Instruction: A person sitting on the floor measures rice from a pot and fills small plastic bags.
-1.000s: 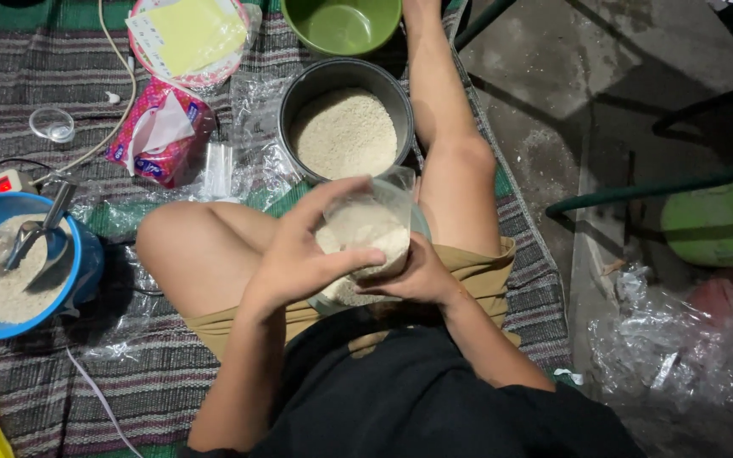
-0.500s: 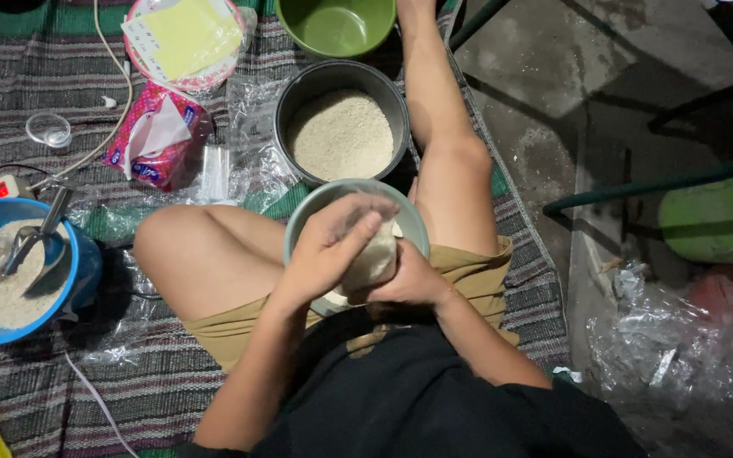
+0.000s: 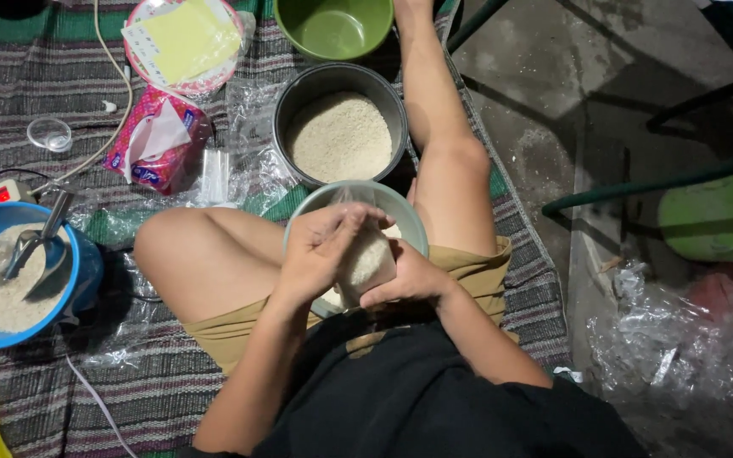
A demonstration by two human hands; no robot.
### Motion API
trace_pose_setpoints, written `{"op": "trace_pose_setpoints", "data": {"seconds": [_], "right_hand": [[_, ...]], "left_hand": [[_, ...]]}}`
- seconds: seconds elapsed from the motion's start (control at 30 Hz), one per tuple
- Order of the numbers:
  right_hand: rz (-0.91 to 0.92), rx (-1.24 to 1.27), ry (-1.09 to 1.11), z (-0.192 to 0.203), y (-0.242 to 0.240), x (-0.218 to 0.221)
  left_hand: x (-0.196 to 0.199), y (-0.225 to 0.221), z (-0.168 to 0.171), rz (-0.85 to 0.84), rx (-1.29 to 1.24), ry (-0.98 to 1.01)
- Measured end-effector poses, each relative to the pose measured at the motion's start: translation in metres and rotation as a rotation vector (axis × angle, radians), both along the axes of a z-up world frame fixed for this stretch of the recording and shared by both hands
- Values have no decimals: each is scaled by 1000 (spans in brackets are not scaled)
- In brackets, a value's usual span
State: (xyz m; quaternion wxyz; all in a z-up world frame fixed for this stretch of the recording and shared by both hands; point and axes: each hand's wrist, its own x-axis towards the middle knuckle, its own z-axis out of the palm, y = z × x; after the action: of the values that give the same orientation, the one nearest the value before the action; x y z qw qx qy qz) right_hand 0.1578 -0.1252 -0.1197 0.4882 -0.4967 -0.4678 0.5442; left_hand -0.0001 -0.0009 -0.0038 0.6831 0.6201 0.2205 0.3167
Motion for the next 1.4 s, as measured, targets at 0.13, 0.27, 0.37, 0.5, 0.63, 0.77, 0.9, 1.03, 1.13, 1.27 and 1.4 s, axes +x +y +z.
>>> {"op": "trace_pose_setpoints", "data": {"seconds": [0.13, 0.27, 0.37, 0.5, 0.63, 0.77, 0.9, 1.03, 1.13, 1.27, 1.4], "right_hand": [[9, 8, 16, 3, 1, 2], [11, 15, 21, 5, 0, 2], [10, 10, 36, 10, 0, 0], [-13, 19, 47, 26, 3, 0], [-35, 9, 71, 23, 0, -1], [-43, 1, 93, 14, -1, -2], [-60, -29, 66, 21, 3, -1], [-38, -27, 69, 20, 2, -2], [-69, -25, 61, 32, 6, -3], [-62, -114, 53, 24, 3, -2], [-82, -154, 34, 27, 3, -1]], "left_hand": [[3, -2, -4, 28, -16, 27], [0, -3, 4, -8, -29, 23], [-2, -3, 9, -23, -45, 25], [-2, -4, 7, 1, -50, 29], [-2, -5, 1, 20, -72, 23], [0, -7, 4, 22, -89, 22], [1, -8, 4, 39, -131, 19], [1, -9, 4, 52, -127, 23], [2, -9, 6, 69, -146, 21], [6, -8, -1, 110, -176, 53], [11, -6, -1, 214, -418, 43]]}}
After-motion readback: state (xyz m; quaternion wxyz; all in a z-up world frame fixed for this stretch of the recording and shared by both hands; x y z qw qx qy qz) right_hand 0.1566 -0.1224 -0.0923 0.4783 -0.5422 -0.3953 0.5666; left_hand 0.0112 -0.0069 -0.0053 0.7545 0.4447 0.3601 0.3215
